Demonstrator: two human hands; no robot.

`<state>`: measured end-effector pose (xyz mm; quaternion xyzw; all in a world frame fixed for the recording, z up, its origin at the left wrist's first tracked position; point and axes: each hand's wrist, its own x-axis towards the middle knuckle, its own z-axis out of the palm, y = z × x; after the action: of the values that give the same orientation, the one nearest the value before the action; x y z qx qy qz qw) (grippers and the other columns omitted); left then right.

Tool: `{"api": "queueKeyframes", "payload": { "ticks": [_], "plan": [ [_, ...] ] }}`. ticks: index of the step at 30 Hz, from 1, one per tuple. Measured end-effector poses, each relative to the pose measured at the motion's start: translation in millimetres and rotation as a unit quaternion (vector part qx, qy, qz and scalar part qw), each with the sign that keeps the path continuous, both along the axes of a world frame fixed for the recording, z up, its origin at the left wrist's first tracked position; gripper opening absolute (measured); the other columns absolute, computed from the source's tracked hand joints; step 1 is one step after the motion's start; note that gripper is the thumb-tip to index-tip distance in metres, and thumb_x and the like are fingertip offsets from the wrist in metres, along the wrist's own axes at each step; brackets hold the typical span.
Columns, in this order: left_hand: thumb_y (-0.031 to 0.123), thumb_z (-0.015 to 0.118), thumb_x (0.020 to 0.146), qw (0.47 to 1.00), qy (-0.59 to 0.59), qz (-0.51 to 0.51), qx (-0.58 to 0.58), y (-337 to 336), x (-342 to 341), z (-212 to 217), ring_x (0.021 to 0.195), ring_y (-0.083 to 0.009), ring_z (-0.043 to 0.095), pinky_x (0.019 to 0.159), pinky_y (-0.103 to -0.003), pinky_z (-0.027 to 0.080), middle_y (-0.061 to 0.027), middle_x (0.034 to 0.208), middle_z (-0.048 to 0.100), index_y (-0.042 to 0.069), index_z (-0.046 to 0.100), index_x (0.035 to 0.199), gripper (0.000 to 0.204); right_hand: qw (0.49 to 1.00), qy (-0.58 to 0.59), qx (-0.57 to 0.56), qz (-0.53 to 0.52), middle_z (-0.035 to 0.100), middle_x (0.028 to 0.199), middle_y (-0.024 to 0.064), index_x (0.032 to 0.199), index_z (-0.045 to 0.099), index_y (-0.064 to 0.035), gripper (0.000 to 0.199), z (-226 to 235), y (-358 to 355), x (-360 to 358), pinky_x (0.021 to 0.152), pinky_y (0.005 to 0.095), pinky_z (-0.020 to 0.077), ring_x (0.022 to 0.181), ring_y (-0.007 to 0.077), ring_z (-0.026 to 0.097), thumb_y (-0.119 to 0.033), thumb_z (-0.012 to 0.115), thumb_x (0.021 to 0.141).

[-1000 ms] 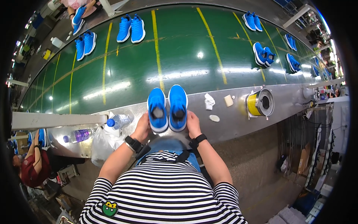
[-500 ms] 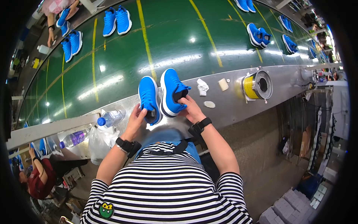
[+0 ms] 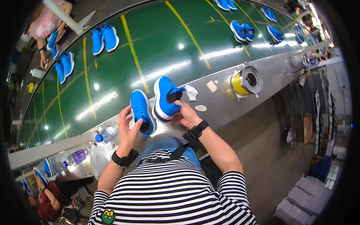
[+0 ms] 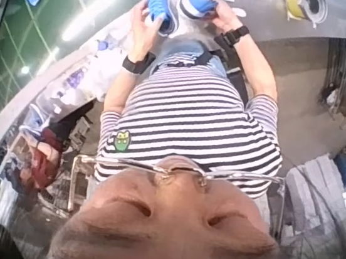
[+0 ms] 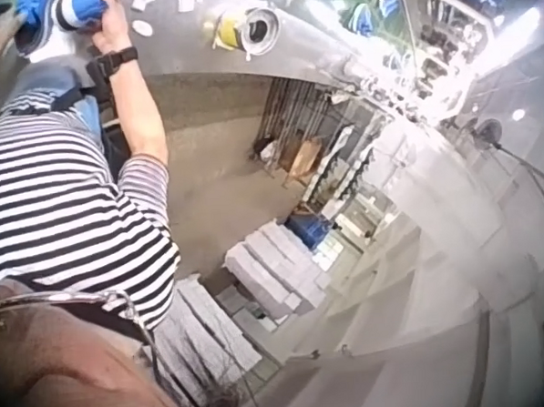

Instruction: The recorder wipes down and inspects blue shoes on a conveyor belt.

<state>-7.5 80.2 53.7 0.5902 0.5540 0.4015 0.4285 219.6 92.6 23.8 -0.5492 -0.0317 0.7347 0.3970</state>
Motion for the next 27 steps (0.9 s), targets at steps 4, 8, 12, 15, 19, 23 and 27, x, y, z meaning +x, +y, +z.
{"api": "queueKeyframes", "payload": {
  "ticks": [4, 8, 12, 15, 19, 23, 27],
  "plan": [
    [0.014, 0.078, 0.058, 0.967, 0.122, -0.192, 0.118, 23, 7, 56, 0.116, -0.0315, 0.040, 0.095, -0.039, 0.036, -0.0154, 0.125, 0.039, 0.005, 0.040, 0.126, 0.078, 0.937, -0.076, 0.174, 0.294, 0.057, 0.096, 0.0044, 0.118, 0.048, -0.0100, 0.045, 10, -7, 18, 0.062, 0.0282, 0.0453, 0.081, 0.0131, 0.054, -0.024, 0.052, 0.076],
    [0.033, 0.080, 0.054, 0.840, 0.225, -0.478, 0.123, 31, 39, 99, 0.119, -0.0380, 0.036, 0.100, -0.046, 0.029, -0.0243, 0.128, 0.034, -0.001, 0.025, 0.132, 0.102, 0.799, -0.090, 0.264, 0.532, 0.058, 0.093, 0.0052, 0.120, 0.047, -0.0051, 0.049, 39, -23, 31, 0.060, 0.0250, 0.0451, 0.076, 0.0127, 0.054, -0.026, 0.053, 0.076],
    [0.039, 0.076, 0.062, 0.813, 0.061, -0.568, -0.111, 9, 50, 76, 0.101, -0.0391, 0.050, 0.086, -0.035, 0.042, -0.0288, 0.117, 0.044, -0.006, 0.012, 0.133, 0.106, 0.710, -0.026, 0.284, 0.644, 0.057, 0.091, 0.0095, 0.113, 0.051, 0.0032, 0.045, 60, -23, 19, 0.064, 0.0254, 0.0478, 0.077, 0.0148, 0.057, -0.032, 0.054, 0.084],
    [0.034, 0.076, 0.064, 0.837, 0.100, -0.497, -0.206, 3, 38, 59, 0.092, -0.0306, 0.057, 0.080, -0.032, 0.044, -0.0214, 0.102, 0.056, -0.001, 0.020, 0.135, 0.097, 0.885, 0.052, 0.200, 0.418, 0.062, 0.094, 0.0093, 0.102, 0.060, 0.0016, 0.030, 38, -25, 60, 0.068, 0.0250, 0.0478, 0.077, 0.0127, 0.058, -0.024, 0.051, 0.089],
    [0.031, 0.077, 0.064, 0.910, 0.085, -0.314, -0.258, 9, 37, 47, 0.085, -0.0179, 0.057, 0.079, -0.029, 0.044, -0.0132, 0.095, 0.060, 0.008, 0.042, 0.125, 0.074, 0.849, -0.453, 0.259, 0.089, 0.061, 0.075, 0.0060, 0.090, 0.063, -0.0037, 0.017, -47, 6, 85, 0.061, 0.0288, 0.0443, 0.066, 0.0167, 0.057, -0.015, 0.062, 0.077],
    [0.032, 0.075, 0.067, 0.955, 0.091, -0.159, -0.231, 15, 60, 17, 0.088, -0.0182, 0.054, 0.077, -0.029, 0.044, -0.0121, 0.094, 0.057, 0.007, 0.050, 0.116, 0.060, 0.668, -0.647, 0.342, 0.136, 0.052, 0.082, 0.0100, 0.097, 0.062, -0.0079, 0.026, -102, 24, 72, 0.075, 0.0381, 0.0419, 0.082, 0.0294, 0.051, -0.012, 0.064, 0.071],
    [0.030, 0.074, 0.068, 0.975, 0.095, -0.052, -0.193, 6, 85, -28, 0.089, -0.0179, 0.053, 0.076, -0.028, 0.044, -0.0110, 0.097, 0.056, 0.005, 0.050, 0.117, 0.060, 0.739, -0.581, 0.330, 0.087, 0.057, 0.076, 0.0086, 0.092, 0.063, -0.0051, 0.018, -126, 27, 72, 0.066, 0.0341, 0.0449, 0.071, 0.0235, 0.056, -0.009, 0.062, 0.074]
  ]
}}
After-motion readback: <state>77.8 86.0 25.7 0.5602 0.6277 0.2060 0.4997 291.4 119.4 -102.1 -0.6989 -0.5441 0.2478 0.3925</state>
